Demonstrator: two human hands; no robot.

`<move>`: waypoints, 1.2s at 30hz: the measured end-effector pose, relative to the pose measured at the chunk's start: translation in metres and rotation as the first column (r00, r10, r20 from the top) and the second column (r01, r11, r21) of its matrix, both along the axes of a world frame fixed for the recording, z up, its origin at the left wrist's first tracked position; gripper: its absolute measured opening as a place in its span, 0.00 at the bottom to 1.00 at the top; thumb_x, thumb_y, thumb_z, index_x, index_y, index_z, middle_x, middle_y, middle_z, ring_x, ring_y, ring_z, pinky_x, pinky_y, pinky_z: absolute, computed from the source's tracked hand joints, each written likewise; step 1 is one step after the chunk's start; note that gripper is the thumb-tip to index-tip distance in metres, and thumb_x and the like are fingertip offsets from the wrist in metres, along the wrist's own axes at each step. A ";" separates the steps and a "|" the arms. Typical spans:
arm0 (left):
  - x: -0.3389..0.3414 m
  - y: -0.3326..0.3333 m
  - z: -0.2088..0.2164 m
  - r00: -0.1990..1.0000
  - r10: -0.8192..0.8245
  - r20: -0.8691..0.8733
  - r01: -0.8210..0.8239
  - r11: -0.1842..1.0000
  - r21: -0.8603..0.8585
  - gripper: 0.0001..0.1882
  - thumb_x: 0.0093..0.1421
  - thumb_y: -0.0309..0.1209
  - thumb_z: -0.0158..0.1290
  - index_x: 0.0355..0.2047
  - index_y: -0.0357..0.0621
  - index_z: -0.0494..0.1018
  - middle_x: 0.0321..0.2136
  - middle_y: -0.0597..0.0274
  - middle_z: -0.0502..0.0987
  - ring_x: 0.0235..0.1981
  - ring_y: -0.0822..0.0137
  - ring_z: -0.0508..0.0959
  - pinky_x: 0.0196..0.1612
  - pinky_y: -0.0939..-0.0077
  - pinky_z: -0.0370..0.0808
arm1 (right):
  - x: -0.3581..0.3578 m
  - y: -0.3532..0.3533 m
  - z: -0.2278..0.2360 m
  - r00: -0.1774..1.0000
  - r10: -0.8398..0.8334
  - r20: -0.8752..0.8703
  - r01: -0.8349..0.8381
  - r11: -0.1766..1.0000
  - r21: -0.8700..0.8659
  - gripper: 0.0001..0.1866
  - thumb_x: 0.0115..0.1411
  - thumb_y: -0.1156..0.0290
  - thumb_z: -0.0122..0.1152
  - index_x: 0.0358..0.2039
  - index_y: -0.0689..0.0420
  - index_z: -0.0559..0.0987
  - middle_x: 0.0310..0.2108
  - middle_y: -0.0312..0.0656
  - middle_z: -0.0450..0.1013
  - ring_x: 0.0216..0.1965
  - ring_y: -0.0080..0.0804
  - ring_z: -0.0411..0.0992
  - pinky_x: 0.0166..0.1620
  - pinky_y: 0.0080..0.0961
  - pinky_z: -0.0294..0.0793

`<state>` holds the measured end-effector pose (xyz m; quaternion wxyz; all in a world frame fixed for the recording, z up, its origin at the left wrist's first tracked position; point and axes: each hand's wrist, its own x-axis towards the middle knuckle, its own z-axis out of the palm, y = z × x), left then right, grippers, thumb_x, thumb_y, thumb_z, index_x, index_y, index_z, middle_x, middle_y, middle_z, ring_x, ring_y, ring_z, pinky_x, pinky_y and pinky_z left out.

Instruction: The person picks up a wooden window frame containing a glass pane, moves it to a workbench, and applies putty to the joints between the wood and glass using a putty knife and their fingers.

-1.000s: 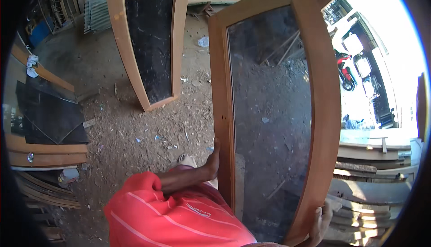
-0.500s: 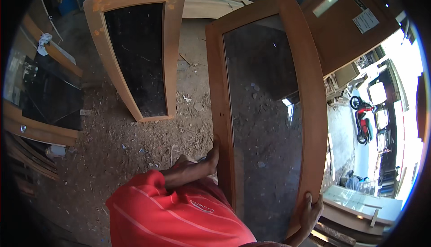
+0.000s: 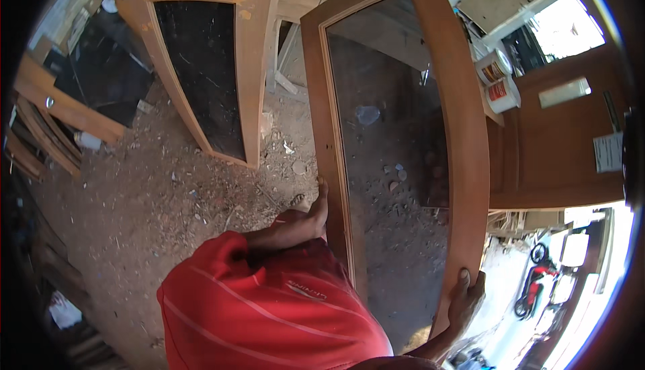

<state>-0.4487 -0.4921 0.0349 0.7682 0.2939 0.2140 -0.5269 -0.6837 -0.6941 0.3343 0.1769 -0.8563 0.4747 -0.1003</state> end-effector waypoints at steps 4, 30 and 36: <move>0.053 -0.055 0.010 0.998 -0.035 0.043 0.030 0.992 0.126 0.72 0.47 0.91 0.29 0.79 0.50 0.40 0.77 0.46 0.51 0.76 0.48 0.55 0.74 0.39 0.56 | 0.066 -0.076 0.003 0.986 0.168 -0.016 -0.168 0.974 -0.152 0.36 0.71 0.38 0.53 0.38 0.68 0.76 0.27 0.54 0.73 0.30 0.39 0.70 0.34 0.41 0.68; 0.281 -0.298 -0.022 0.726 0.687 -0.025 -0.669 0.715 0.202 0.67 0.51 0.89 0.30 0.76 0.51 0.53 0.71 0.48 0.63 0.71 0.47 0.64 0.71 0.37 0.59 | 0.480 -0.383 -0.032 0.609 0.786 0.107 -0.743 0.612 -0.273 0.32 0.68 0.44 0.63 0.43 0.69 0.80 0.30 0.55 0.75 0.31 0.50 0.72 0.37 0.42 0.72; 0.346 -0.270 -0.017 0.649 0.737 0.189 -0.760 0.637 0.129 0.56 0.62 0.81 0.30 0.70 0.47 0.62 0.61 0.47 0.73 0.62 0.48 0.74 0.67 0.47 0.70 | 0.600 -0.373 -0.040 0.576 0.815 0.068 -0.794 0.577 -0.192 0.35 0.67 0.40 0.62 0.43 0.67 0.83 0.31 0.49 0.78 0.33 0.38 0.74 0.40 0.38 0.73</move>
